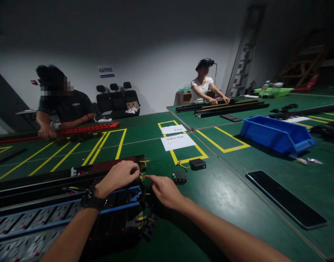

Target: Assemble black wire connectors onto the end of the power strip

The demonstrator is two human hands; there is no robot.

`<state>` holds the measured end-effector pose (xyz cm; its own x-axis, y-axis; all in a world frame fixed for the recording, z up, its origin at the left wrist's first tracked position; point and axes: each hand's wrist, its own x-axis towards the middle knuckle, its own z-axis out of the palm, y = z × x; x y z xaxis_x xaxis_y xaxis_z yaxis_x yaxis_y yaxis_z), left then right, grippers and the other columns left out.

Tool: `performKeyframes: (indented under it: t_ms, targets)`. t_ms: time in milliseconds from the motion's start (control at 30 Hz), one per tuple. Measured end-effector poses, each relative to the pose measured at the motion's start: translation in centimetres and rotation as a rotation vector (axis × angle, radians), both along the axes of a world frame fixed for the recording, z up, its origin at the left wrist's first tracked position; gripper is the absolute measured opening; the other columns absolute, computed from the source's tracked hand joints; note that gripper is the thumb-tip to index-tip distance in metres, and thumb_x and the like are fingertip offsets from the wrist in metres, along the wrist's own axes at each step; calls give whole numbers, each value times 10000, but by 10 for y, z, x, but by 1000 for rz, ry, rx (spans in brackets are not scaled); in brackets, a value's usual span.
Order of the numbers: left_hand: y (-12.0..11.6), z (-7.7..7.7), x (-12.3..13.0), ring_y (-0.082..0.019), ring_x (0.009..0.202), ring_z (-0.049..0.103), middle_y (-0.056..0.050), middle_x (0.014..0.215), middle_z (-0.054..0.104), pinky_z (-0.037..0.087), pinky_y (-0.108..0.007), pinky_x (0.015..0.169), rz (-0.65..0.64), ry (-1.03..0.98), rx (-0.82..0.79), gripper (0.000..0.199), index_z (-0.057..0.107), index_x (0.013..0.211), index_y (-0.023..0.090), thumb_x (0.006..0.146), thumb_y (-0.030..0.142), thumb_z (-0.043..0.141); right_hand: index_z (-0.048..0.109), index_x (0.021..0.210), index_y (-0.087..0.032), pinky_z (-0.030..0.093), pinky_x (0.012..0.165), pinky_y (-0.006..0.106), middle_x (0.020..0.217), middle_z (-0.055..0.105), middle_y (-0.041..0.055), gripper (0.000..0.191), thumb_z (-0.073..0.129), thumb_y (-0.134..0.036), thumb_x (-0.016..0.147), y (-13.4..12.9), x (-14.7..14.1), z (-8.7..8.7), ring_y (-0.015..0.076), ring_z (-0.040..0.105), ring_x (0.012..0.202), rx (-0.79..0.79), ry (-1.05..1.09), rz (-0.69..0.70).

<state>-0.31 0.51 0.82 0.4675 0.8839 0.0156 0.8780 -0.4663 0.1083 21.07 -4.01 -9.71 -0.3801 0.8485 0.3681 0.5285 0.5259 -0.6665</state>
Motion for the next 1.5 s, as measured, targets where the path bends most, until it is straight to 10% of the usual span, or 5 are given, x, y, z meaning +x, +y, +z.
performKeyframes:
  t_ms: [300,733,1500]
  targets:
    - [5,-6,-3,-257,908,712,-80,1017,776,467,-336,719,-22,-39,-8,248,772,1008,235,889,287,560,694,1430,-258,589,944,425,1312,780,96,603,483,-53,904,-2,0,1,287,768,1131,12,-90,34]
    - [4,-3,-3,-217,839,709,-56,959,786,420,-299,657,-7,-22,-15,207,733,961,230,897,302,550,669,1474,-253,536,754,333,1106,842,86,613,506,-79,909,-1,0,-2,237,779,830,50,-197,22]
    - [3,-1,0,-232,808,720,-47,920,800,407,-321,655,12,-25,-69,207,750,913,232,896,350,580,638,1509,-238,525,753,321,1095,842,95,575,527,-116,958,1,1,-5,229,773,826,68,-229,37]
